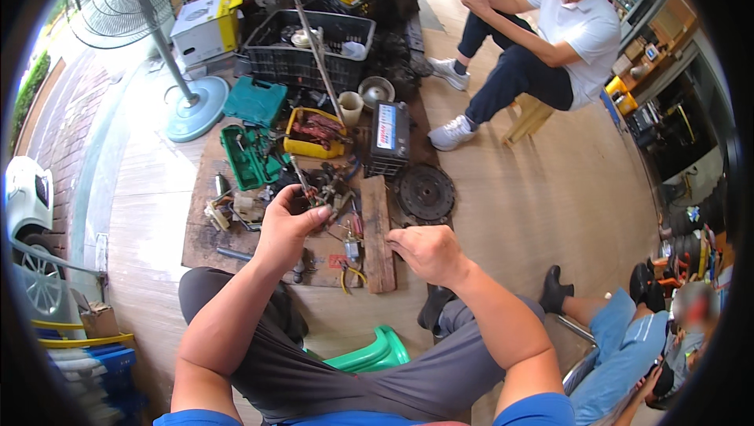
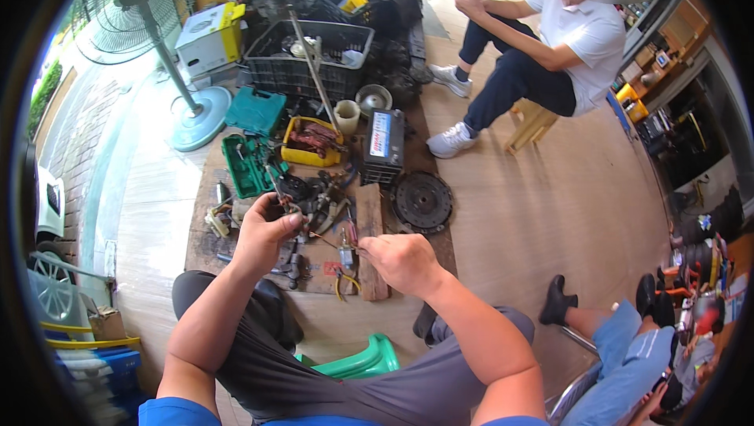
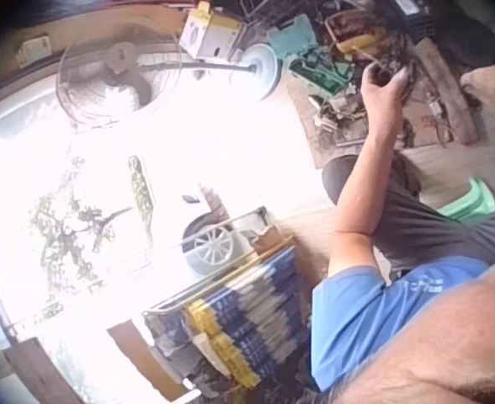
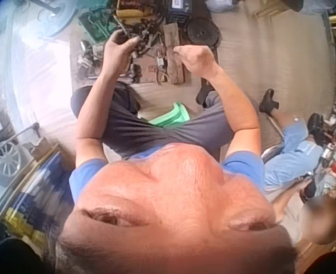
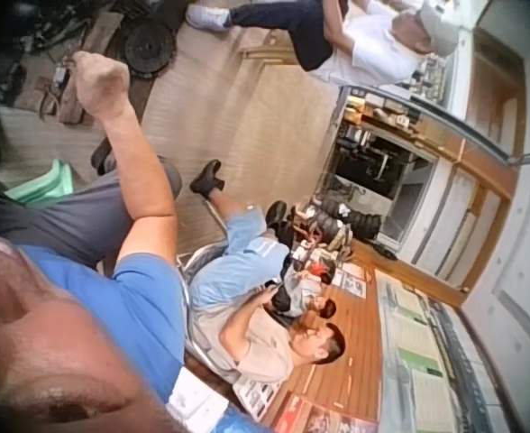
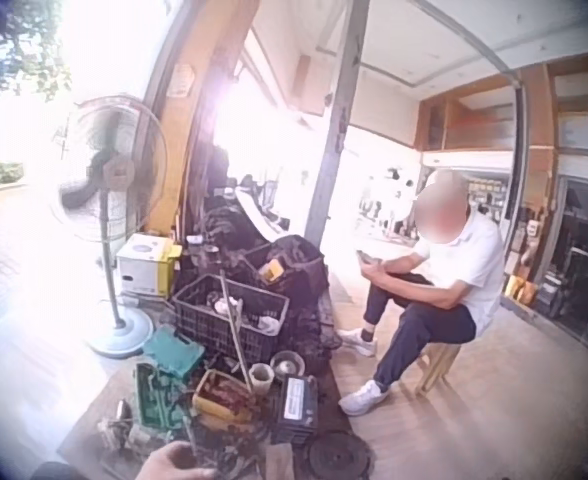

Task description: The person sits on a low stool and works on a small electronic component with wires. They use pliers to strip wire insulation and manipulate the wires and component with their hands. The person continues to adjust and connect wires throughout the clip.

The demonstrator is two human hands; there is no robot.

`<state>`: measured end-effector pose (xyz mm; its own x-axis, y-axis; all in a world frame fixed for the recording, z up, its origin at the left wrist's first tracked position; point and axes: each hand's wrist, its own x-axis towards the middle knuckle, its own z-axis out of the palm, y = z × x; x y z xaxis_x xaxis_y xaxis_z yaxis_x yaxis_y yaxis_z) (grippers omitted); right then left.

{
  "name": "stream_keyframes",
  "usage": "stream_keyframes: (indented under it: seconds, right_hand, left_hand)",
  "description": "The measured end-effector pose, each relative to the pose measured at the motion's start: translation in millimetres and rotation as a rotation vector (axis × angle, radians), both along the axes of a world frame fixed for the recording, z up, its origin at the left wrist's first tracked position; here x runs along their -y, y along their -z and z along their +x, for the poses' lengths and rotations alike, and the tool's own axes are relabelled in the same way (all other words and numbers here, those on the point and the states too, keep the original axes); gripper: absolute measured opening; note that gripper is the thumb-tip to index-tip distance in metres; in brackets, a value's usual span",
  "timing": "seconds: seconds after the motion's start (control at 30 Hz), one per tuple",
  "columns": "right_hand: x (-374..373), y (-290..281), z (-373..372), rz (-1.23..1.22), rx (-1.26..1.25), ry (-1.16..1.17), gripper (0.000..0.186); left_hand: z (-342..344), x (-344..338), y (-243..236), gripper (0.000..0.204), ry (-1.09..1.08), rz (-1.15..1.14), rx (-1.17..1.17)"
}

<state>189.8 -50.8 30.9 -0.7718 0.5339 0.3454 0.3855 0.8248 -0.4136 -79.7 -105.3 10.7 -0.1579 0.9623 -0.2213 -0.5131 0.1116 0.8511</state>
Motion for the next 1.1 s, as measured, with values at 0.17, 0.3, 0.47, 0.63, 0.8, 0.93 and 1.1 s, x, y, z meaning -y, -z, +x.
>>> stream_keyframes:
  seconds: [0.17, 0.3, 0.47, 0.63, 0.8, 0.93, 1.1]
  right_hand:
    - [-14, 14, 10, 0.070, 0.039, 0.052, 0.014]
    - [-26, 17, 17, 0.003, 0.072, 0.156, 0.013]
    - [-19, 23, 15, -0.226, 0.407, 0.091, 0.046]
    - [12, 31, -12, -0.665, 0.396, -0.027, 0.082]
    - [32, 73, -29, -0.843, -0.001, -0.010, 0.029]
    - [26, 75, -29, -1.105, 0.040, 0.125, 0.018]
    - [-5, 49, -22, -0.978, -0.115, 0.149, 0.020]
  left_hand:
    - [-15, -6, -9, 0.024, -0.122, 0.089, 0.306]
    - [-15, -2, -17, 0.024, -0.085, 0.132, 0.252]
    - [4, 3, 13, 0.030, -0.032, 0.148, -0.170]
    - [42, 23, 29, 0.039, 0.163, 0.094, -0.342]
    - [49, 28, 24, 0.041, 0.387, 0.094, -0.253]
    - [45, 28, 26, 0.041, 0.372, 0.121, -0.100]
    - [27, 16, 18, 0.041, 0.478, 0.096, -0.312]
